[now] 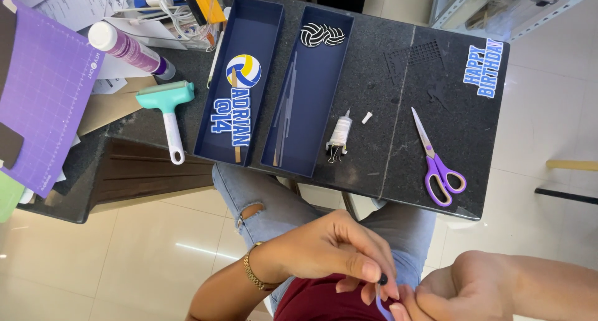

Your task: Cutting purple paper strips with scissors and gluing them onto a personalized blue box as part of a handcraft project.

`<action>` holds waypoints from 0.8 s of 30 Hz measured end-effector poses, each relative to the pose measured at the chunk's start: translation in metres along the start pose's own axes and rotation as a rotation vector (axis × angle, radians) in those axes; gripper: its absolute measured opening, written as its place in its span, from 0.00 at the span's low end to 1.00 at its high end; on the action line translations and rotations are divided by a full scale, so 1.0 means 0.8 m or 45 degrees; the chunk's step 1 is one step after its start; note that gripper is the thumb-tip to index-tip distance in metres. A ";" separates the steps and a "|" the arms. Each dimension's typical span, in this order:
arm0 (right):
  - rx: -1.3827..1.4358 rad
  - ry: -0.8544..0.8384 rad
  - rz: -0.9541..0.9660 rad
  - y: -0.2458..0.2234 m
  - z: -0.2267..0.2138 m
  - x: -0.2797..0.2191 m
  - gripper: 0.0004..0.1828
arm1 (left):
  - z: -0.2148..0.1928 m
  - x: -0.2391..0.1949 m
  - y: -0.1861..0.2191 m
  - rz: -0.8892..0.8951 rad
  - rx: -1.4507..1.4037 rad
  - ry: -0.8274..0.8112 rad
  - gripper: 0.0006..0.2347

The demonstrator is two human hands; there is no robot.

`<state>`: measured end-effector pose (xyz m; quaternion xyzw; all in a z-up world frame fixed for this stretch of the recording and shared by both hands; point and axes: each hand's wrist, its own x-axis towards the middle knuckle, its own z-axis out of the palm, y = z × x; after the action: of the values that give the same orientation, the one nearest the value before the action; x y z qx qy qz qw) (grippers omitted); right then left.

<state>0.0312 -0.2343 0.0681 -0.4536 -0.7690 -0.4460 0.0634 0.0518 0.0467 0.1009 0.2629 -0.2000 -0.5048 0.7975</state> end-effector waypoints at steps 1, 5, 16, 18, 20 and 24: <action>-0.026 -0.147 -0.127 -0.004 -0.004 -0.002 0.09 | -0.001 0.000 0.000 -0.008 -0.034 -0.017 0.08; 0.010 0.021 0.009 0.026 0.009 0.009 0.03 | -0.003 -0.002 -0.003 0.003 -0.068 -0.001 0.09; 0.025 0.031 0.074 0.048 0.010 0.021 0.04 | -0.002 0.001 -0.019 0.114 -0.303 0.012 0.10; 0.030 0.034 0.085 0.047 0.010 0.020 0.03 | 0.000 0.002 -0.021 0.115 -0.357 0.041 0.10; -0.029 0.003 0.047 0.040 0.010 0.015 0.04 | 0.001 0.002 -0.021 0.117 -0.364 0.048 0.10; -0.015 0.057 0.093 0.049 0.012 0.020 0.04 | 0.000 0.002 -0.025 0.113 -0.376 0.058 0.09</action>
<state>0.0538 -0.2094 0.0951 -0.4716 -0.7477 -0.4578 0.0941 0.0387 0.0382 0.0887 0.1451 -0.1168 -0.4868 0.8534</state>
